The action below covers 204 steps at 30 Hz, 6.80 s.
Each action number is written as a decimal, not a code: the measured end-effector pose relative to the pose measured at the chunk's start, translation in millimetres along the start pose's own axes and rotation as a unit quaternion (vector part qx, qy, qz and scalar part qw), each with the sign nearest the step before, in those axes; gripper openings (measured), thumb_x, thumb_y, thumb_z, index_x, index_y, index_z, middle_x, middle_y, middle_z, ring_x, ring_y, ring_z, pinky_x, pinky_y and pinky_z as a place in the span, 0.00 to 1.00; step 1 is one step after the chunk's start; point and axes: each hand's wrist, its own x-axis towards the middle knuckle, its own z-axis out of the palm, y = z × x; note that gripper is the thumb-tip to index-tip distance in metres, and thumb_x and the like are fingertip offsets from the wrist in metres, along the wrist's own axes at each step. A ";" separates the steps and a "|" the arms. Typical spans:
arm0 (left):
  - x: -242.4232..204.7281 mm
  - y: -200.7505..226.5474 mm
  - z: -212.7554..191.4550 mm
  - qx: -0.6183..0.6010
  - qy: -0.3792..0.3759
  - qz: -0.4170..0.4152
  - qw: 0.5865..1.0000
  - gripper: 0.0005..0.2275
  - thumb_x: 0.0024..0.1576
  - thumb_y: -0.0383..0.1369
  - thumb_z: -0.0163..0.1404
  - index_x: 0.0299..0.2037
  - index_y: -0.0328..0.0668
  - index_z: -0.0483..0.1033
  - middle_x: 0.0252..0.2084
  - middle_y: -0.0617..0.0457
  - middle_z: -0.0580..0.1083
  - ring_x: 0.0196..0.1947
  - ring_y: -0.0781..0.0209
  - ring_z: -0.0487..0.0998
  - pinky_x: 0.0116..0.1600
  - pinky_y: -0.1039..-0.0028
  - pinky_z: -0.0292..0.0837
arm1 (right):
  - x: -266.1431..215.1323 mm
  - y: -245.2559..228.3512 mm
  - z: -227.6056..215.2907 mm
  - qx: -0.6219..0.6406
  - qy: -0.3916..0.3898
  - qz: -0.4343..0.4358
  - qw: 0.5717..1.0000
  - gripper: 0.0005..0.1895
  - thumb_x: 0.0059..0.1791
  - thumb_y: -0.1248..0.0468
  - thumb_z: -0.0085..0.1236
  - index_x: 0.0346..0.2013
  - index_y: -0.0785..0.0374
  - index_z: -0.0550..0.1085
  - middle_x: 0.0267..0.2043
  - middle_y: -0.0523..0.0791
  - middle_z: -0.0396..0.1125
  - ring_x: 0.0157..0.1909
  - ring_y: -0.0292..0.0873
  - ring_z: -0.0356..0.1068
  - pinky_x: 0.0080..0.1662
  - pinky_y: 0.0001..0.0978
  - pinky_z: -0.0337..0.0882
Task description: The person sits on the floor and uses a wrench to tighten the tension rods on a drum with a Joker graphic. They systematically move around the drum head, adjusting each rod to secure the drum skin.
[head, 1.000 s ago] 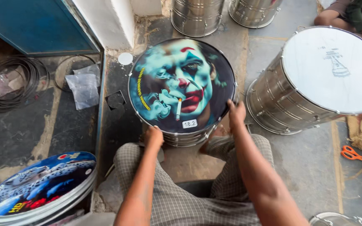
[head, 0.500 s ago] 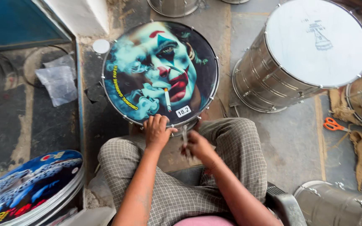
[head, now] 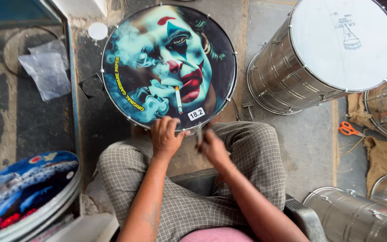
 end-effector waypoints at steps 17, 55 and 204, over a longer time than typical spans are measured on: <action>29.3 -14.7 33.5 0.104 0.063 -0.032 0.992 0.27 0.68 0.47 0.40 0.75 0.47 0.58 0.78 0.46 0.56 0.79 0.42 0.52 0.76 0.42 0.39 | 234.6 59.7 -130.4 -0.140 0.331 -0.034 0.932 0.19 0.50 0.54 0.64 0.42 0.68 0.74 0.40 0.57 0.73 0.44 0.61 0.73 0.48 0.50 0.70; 151.7 -317.4 -70.7 0.240 0.094 -0.116 0.959 0.21 0.65 0.50 0.58 0.46 0.34 0.81 0.43 0.33 0.74 0.44 0.31 0.74 0.47 0.49 0.67 | 188.2 318.9 -261.1 -0.357 0.049 0.217 0.907 0.29 0.53 0.44 0.59 0.55 0.65 0.79 0.58 0.59 0.73 0.61 0.62 0.71 0.61 0.52 0.70; 99.4 -237.9 -44.3 0.131 -0.021 -0.415 0.900 0.18 0.64 0.49 0.48 0.45 0.42 0.81 0.46 0.37 0.79 0.47 0.33 0.78 0.49 0.47 0.72 | 128.8 110.6 -48.6 0.590 0.252 0.130 0.756 0.09 0.57 0.56 0.44 0.44 0.57 0.67 0.26 0.39 0.57 0.21 0.33 0.54 0.25 0.27 0.58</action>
